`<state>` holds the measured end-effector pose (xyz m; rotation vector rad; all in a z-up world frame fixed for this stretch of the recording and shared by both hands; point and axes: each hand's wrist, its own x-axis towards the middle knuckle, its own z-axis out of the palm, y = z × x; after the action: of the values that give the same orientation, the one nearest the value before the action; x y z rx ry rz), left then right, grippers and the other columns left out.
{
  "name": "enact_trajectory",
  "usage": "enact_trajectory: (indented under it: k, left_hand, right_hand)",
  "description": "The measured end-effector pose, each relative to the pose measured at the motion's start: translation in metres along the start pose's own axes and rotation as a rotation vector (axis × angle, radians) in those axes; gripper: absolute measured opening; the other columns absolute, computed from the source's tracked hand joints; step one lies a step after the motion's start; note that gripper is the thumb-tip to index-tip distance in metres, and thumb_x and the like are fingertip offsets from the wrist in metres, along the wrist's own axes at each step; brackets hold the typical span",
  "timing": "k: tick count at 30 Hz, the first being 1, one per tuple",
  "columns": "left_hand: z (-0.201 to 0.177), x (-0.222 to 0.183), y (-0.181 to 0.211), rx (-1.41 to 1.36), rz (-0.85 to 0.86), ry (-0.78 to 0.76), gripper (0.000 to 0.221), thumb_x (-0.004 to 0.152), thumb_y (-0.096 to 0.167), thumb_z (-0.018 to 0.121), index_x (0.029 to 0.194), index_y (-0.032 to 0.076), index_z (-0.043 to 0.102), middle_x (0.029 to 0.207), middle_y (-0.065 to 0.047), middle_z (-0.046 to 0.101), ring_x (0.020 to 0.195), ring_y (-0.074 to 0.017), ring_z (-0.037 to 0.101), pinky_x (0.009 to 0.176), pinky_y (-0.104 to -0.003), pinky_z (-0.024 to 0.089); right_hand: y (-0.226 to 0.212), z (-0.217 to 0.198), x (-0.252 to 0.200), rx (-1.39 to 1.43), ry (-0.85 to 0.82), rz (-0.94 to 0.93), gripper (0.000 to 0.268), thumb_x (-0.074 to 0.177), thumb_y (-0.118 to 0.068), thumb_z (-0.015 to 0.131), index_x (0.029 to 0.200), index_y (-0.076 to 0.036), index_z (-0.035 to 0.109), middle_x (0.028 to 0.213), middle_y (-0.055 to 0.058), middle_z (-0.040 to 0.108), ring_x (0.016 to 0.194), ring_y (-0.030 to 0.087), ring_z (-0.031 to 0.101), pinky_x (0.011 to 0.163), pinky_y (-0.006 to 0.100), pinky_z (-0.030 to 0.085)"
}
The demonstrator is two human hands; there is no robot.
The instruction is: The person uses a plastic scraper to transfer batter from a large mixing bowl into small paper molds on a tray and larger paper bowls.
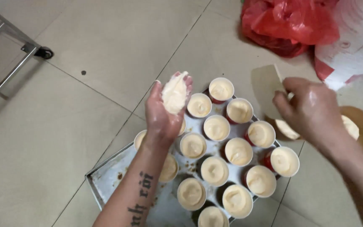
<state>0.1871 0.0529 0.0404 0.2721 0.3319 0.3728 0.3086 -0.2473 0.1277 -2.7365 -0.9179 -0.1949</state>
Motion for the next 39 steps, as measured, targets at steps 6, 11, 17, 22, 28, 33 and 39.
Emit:
enact_trajectory:
  k: [6, 11, 17, 22, 28, 33, 39]
  left_hand:
    - [0.005, 0.06, -0.078, -0.027, -0.122, 0.1, 0.064, 0.122, 0.038, 0.034, 0.16, -0.01, 0.052, 0.157, -0.03, 0.062, 0.142, -0.0365, 0.064, 0.118, -0.044, 0.055]
    - [-0.004, 0.077, -0.122, -0.011, -0.183, 0.175, 0.058, 0.122, 0.04, 0.038, 0.156, -0.001, 0.06, 0.149, -0.019, 0.071, 0.13, -0.0268, 0.068, 0.111, -0.04, 0.052]
    - [-0.012, 0.076, -0.147, 0.058, -0.273, 0.415, 0.055, 0.112, 0.049, 0.057, 0.148, 0.011, 0.074, 0.147, -0.011, 0.076, 0.133, -0.0262, 0.071, 0.118, -0.043, 0.052]
    - [-0.04, 0.084, -0.155, 0.052, -0.27, 0.464, 0.055, 0.111, 0.056, 0.063, 0.143, 0.014, 0.079, 0.151, -0.016, 0.077, 0.139, -0.0313, 0.074, 0.128, -0.05, 0.054]
    - [-0.037, 0.068, -0.098, -0.021, -0.115, 0.454, 0.055, 0.113, 0.048, 0.058, 0.147, 0.01, 0.079, 0.146, -0.01, 0.079, 0.136, -0.0245, 0.074, 0.12, -0.04, 0.058]
    - [-0.037, 0.055, -0.066, 0.103, -0.019, 0.375, 0.067, 0.115, 0.055, 0.047, 0.162, 0.012, 0.066, 0.17, -0.012, 0.064, 0.158, -0.0276, 0.059, 0.133, -0.045, 0.045]
    - [-0.033, 0.049, -0.052, 0.057, -0.037, 0.275, 0.066, 0.117, 0.038, 0.037, 0.165, -0.004, 0.054, 0.17, -0.018, 0.061, 0.156, -0.0279, 0.058, 0.127, -0.037, 0.046]
  right_hand:
    - [-0.019, 0.036, -0.01, 0.04, 0.089, -0.233, 0.01, 0.096, -0.009, 0.075, 0.105, -0.004, 0.076, 0.087, 0.008, 0.074, 0.06, 0.027, 0.067, 0.055, 0.042, 0.053]
    - [-0.023, 0.066, -0.008, -0.117, 0.048, -0.291, 0.034, 0.093, -0.021, 0.078, 0.126, -0.013, 0.077, 0.101, 0.002, 0.073, 0.07, 0.024, 0.075, 0.055, 0.041, 0.056]
    - [-0.018, 0.097, 0.012, -0.2, 0.011, -0.343, 0.012, 0.1, -0.024, 0.072, 0.11, -0.018, 0.07, 0.092, -0.001, 0.066, 0.073, 0.024, 0.075, 0.056, 0.039, 0.057]
    - [-0.003, 0.118, 0.046, -0.152, -0.064, -0.307, 0.013, 0.102, -0.023, 0.072, 0.091, -0.017, 0.07, 0.08, 0.002, 0.063, 0.073, 0.034, 0.079, 0.058, 0.047, 0.061]
    - [0.038, 0.165, 0.092, 0.047, -0.136, -0.129, 0.026, 0.102, -0.024, 0.071, 0.082, -0.008, 0.065, 0.068, 0.015, 0.064, 0.073, 0.051, 0.075, 0.063, 0.059, 0.059]
    - [0.09, 0.216, 0.108, 0.364, -0.313, 0.372, 0.032, 0.101, -0.032, 0.073, 0.117, -0.01, 0.09, 0.099, 0.018, 0.084, 0.1, 0.043, 0.08, 0.082, 0.058, 0.062]
    - [0.085, 0.177, 0.114, 0.606, -0.308, 0.61, 0.042, 0.108, -0.022, 0.064, 0.135, 0.007, 0.079, 0.113, 0.019, 0.078, 0.097, 0.027, 0.069, 0.087, 0.038, 0.055]
